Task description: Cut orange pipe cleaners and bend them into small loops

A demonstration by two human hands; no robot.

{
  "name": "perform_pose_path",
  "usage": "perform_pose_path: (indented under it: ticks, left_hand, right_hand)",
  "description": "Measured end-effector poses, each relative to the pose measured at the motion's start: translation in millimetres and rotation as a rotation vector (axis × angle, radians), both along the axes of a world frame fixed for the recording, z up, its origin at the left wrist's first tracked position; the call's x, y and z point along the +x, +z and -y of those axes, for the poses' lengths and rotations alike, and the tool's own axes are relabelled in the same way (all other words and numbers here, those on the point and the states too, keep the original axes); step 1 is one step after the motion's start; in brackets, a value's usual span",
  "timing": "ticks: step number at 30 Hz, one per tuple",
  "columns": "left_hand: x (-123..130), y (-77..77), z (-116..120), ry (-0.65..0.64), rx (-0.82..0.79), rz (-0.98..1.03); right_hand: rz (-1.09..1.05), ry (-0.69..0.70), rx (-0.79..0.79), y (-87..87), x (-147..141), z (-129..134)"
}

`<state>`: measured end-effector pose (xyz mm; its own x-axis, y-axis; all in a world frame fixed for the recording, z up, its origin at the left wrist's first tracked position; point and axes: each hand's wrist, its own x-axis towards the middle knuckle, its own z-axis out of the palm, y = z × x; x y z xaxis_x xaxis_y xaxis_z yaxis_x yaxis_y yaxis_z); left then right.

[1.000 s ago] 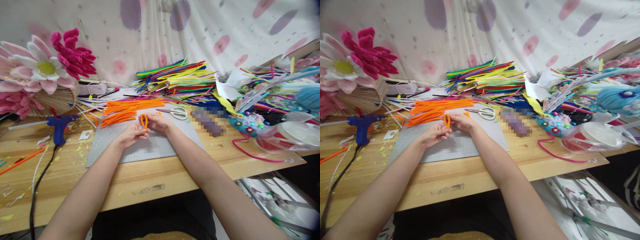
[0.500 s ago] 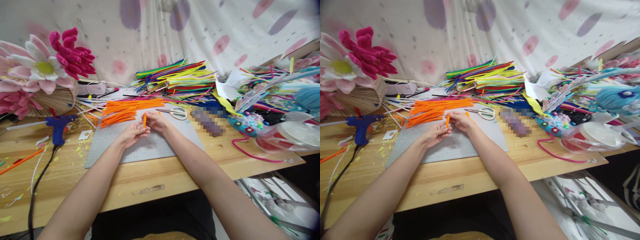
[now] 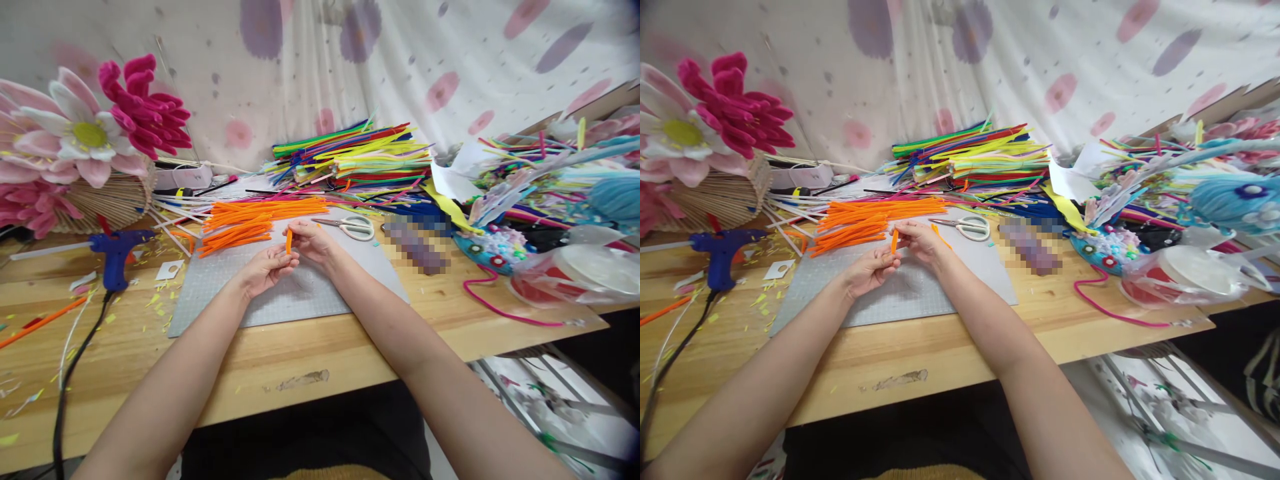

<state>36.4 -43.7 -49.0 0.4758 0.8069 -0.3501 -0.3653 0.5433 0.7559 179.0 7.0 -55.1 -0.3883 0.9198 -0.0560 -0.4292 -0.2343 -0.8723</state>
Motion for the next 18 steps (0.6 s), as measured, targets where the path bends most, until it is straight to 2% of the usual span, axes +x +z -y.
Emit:
perform_pose_path:
  ticks: [4, 8, 14, 16, 18]
  left_hand:
    - [-5.5, -0.1, 0.5, -0.025, -0.074, 0.073]
    - [-4.2, -3.4, -0.7, -0.034, -0.062, 0.083]
    - [5.2, -3.2, 1.5, -0.039, 0.044, -0.013]
    - [5.0, -1.3, 0.7, -0.039, 0.111, -0.058]
    - [-0.6, 0.5, -3.7, 0.03, 0.237, -0.182]
  right_hand:
    - [0.01, 0.057, 0.02, -3.2, 1.6, -1.9]
    - [-0.003, 0.032, 0.015, -2.4, 2.2, -3.3]
    - [0.086, -0.074, 0.027, 7.9, 0.1, -1.6]
    - [0.153, -0.136, 0.09, 12.9, 4.8, -4.4]
    - [0.279, -0.195, 0.177, 18.1, 15.3, -9.3]
